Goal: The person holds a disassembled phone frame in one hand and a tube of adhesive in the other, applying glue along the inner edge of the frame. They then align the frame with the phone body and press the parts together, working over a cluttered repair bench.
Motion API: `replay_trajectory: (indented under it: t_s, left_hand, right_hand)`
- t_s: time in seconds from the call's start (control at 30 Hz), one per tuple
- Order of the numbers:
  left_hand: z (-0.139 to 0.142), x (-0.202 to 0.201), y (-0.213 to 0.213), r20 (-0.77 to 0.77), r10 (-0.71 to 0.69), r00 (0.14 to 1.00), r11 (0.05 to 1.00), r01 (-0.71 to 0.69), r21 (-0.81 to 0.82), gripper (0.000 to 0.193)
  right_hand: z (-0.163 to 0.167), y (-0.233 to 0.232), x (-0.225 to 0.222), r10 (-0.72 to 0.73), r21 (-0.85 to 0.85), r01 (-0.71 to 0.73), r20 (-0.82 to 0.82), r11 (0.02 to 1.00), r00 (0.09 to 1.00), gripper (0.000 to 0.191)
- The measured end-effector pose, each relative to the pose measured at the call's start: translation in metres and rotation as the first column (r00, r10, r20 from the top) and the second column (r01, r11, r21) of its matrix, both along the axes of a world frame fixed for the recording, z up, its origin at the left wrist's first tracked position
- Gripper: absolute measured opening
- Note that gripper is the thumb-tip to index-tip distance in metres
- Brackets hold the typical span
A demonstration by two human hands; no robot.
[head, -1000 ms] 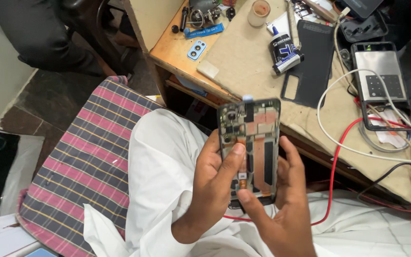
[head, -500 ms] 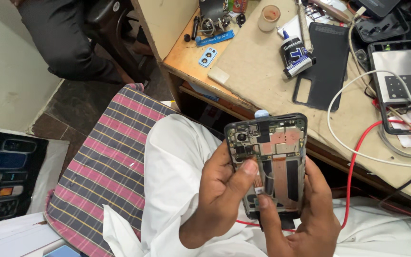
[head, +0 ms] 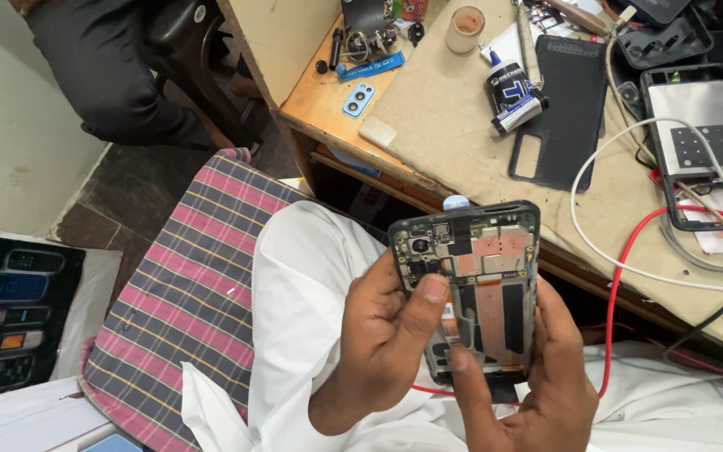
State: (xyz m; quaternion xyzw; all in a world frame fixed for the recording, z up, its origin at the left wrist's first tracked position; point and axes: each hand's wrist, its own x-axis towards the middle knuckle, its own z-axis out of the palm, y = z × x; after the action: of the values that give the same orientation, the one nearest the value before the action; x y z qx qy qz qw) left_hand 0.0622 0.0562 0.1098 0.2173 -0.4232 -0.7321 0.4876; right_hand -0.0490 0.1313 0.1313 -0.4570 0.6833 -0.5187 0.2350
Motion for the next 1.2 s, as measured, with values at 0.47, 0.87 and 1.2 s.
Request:
replay_trajectory:
  t_s: [0.47, 0.87, 1.2]
  left_hand:
    - [0.002, 0.002, -0.001, 0.039, 0.053, 0.998, 0.998, -0.052, -0.044, 0.028]
    - [0.0, -0.002, 0.001, -0.01, 0.088, 0.996, 0.996, -0.088, -0.026, 0.03]
    - [0.0, -0.004, -0.002, -0.005, 0.096, 0.995, 0.995, -0.096, -0.011, 0.03]
  right_hand:
    - [0.004, -0.002, 0.002, 0.017, 0.002, -0.017, -0.084, 1.0, 0.996, 0.088]
    - [0.004, -0.003, 0.003, 0.002, -0.006, -0.003, -0.151, 1.0, 0.989, 0.087]
    - [0.002, 0.0, 0.002, -0.01, 0.021, 0.013, -0.146, 1.0, 0.989, 0.09]
